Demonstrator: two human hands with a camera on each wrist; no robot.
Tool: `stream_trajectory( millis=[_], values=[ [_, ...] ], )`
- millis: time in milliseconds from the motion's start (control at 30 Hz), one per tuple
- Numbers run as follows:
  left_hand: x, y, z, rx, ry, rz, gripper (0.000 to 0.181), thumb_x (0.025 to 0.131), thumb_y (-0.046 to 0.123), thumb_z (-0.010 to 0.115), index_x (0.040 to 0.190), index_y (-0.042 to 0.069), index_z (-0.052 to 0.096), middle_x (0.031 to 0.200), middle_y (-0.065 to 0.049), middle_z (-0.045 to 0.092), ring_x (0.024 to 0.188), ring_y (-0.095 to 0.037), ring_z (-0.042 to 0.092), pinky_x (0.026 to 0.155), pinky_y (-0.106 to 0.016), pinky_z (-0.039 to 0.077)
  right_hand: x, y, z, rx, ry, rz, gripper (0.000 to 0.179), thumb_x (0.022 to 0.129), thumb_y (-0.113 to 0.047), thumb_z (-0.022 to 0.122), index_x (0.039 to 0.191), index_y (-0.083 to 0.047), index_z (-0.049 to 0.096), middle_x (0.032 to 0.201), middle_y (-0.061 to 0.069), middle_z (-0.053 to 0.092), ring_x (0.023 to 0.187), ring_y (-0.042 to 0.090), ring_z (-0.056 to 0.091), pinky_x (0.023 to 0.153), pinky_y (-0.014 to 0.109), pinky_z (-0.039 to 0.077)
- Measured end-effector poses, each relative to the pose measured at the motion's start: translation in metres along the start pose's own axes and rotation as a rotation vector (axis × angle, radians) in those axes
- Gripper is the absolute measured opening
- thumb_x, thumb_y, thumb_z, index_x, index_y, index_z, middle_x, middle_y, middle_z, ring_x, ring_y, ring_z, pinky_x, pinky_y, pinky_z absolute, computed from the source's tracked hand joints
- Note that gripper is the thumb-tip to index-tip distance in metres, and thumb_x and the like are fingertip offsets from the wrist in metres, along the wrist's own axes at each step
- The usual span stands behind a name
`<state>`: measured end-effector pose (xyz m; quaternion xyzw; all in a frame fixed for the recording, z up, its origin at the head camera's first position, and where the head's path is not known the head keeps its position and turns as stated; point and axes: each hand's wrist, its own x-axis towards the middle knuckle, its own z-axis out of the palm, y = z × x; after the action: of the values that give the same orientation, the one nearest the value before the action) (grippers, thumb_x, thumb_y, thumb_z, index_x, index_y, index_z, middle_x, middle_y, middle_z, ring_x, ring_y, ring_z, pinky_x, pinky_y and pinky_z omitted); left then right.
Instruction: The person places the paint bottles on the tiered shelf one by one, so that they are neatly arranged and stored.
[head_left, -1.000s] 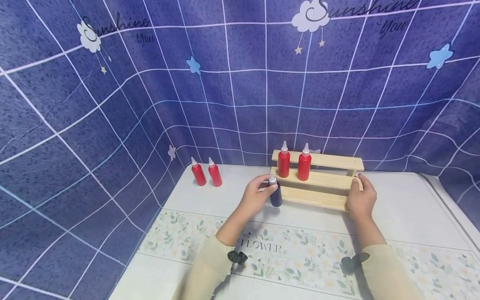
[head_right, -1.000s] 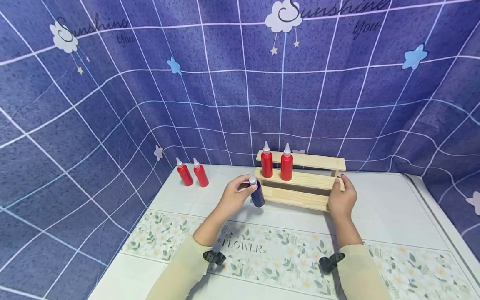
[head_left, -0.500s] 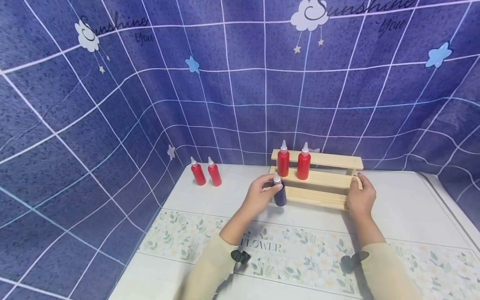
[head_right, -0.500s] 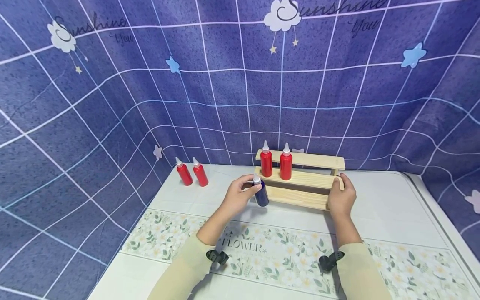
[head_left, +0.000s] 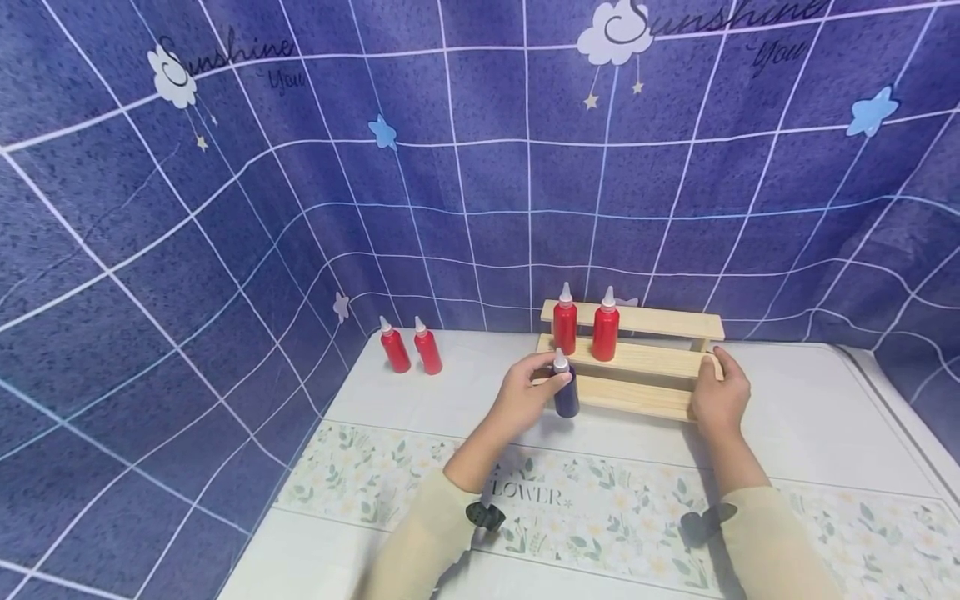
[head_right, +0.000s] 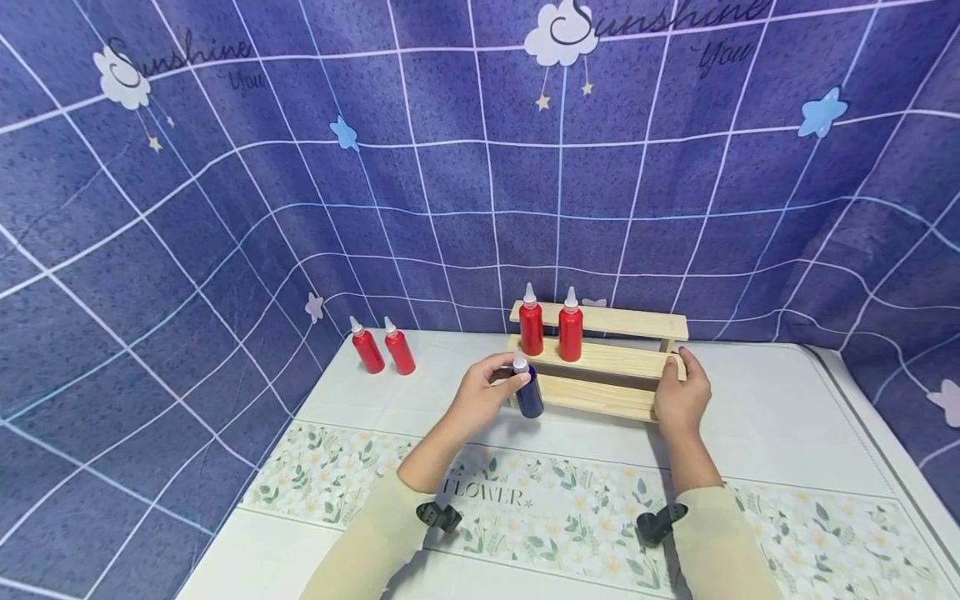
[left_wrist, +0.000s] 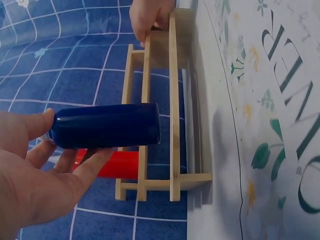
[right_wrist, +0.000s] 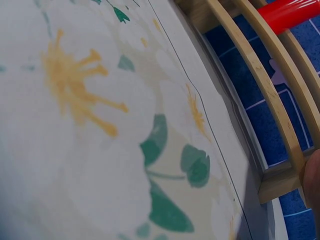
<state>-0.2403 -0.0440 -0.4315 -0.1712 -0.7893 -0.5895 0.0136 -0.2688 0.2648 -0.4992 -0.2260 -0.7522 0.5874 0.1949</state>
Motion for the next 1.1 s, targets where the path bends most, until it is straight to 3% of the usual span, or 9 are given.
stream_trajectory(
  millis=[600,1100],
  values=[
    [0.000,0.005,0.008,-0.023,-0.001,-0.017,0.040,0.100,0.023,0.074,0.135,0.005,0.070,0.132,-0.015,0.070,0.127,-0.035,0.068,0.111,-0.050,0.055,0.001,-0.001,0.002,0.011,0.000,0.016,0.053,0.113,-0.028,0.039,0.163,-0.012,0.037,0.171,0.011,0.038,0.161,0.028,0.035,0.132,0.042,0.032],
    [0.001,0.002,0.012,-0.014,0.010,-0.004,0.036,0.100,0.021,0.074,0.133,0.008,0.072,0.129,-0.012,0.072,0.124,-0.030,0.070,0.110,-0.046,0.056,0.002,0.002,0.003,0.000,0.000,0.005,0.053,0.114,-0.029,0.038,0.164,-0.012,0.036,0.171,0.011,0.037,0.160,0.028,0.035,0.131,0.042,0.034]
  ],
)
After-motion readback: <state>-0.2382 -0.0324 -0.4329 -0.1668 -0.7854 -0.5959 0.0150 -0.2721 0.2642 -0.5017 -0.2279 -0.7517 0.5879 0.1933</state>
